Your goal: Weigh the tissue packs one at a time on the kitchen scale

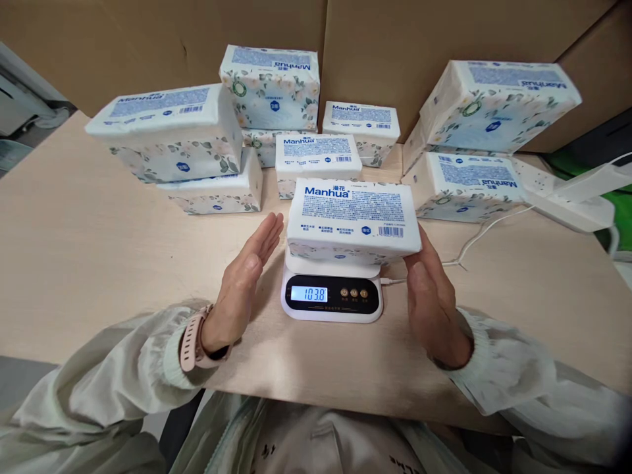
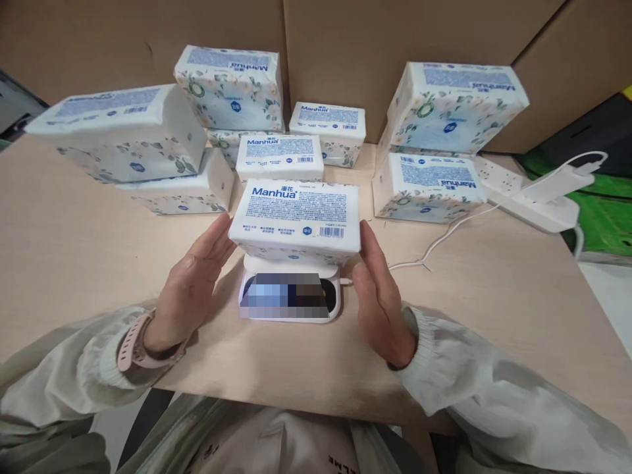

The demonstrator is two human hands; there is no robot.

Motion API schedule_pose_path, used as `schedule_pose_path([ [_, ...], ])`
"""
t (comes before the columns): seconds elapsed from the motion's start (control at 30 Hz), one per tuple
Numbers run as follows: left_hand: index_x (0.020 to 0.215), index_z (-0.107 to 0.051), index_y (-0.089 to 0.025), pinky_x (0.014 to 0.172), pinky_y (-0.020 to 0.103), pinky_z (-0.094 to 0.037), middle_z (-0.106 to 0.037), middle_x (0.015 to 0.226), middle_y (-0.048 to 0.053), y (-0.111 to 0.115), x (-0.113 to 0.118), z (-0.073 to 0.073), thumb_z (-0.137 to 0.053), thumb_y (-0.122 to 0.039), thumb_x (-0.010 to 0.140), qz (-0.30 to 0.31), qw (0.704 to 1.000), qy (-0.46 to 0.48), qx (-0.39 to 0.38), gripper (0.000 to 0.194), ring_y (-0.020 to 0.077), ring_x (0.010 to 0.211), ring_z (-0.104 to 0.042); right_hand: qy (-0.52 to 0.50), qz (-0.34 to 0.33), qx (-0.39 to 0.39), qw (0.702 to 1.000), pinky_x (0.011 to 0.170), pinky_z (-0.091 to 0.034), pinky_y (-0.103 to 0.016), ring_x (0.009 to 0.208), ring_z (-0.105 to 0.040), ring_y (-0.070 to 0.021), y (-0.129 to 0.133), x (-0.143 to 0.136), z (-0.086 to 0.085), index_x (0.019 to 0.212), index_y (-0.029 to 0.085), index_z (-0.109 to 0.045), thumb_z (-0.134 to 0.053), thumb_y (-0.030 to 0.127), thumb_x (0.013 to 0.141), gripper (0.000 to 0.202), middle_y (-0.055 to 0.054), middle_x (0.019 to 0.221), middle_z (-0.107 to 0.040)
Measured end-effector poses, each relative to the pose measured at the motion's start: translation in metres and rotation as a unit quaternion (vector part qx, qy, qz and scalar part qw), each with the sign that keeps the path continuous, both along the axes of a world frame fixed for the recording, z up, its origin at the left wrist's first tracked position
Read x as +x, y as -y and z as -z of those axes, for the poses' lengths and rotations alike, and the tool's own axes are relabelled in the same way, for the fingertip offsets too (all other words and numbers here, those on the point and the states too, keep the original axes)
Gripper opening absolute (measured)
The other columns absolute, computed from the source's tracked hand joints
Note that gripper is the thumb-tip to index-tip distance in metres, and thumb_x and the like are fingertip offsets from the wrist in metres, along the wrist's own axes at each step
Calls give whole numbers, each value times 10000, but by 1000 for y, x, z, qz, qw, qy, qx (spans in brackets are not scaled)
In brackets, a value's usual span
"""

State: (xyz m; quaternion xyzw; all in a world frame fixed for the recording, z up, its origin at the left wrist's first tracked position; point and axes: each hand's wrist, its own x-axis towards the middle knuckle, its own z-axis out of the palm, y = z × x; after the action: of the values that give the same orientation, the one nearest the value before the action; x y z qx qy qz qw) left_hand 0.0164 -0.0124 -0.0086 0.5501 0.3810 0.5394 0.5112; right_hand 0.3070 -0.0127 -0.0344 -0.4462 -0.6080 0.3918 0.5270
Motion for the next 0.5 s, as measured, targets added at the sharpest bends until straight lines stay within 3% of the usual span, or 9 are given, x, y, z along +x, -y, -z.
schedule_pose_path([
  [0.2,1626,-549,-396,1423,475,-293,-469,1736,-58,0,1,-1,-440,-484,1142,5,1000,-5,10,503,261,1678,-355,8,2,0,1000,1449,-203,-567,1706,-309,-283,1,3,1,1700,445,-370,-489,493,1114,599,93,1796,-386],
  [0.3,1674,-479,-380,1438,485,-257,-393,1776,-62,-2,4,-7,-422,-507,1145,46,998,-34,26,547,279,1703,-293,13,-9,11,1000,1442,-230,-547,1700,-326,-274,2,-1,-2,1700,454,-361,-483,495,1117,597,90,1795,-389],
  [0.4,1719,-393,-350,1447,501,-231,-309,1805,-70,-4,10,-22,-435,-513,1143,109,991,-72,30,600,298,1726,-212,13,-5,21,1000,1408,-306,-561,1642,-431,-294,-2,-4,-8,1669,417,-435,-503,499,1111,567,25,1730,-505],
  [0.5,1721,-392,-345,1441,526,-242,-325,1798,-65,-8,27,-49,-481,-527,1134,152,982,-104,33,622,318,1718,-236,-10,85,93,992,1364,-377,-556,1536,-560,-328,-17,1,-19,1568,370,-572,-575,471,1086,493,-39,1597,-629],
])
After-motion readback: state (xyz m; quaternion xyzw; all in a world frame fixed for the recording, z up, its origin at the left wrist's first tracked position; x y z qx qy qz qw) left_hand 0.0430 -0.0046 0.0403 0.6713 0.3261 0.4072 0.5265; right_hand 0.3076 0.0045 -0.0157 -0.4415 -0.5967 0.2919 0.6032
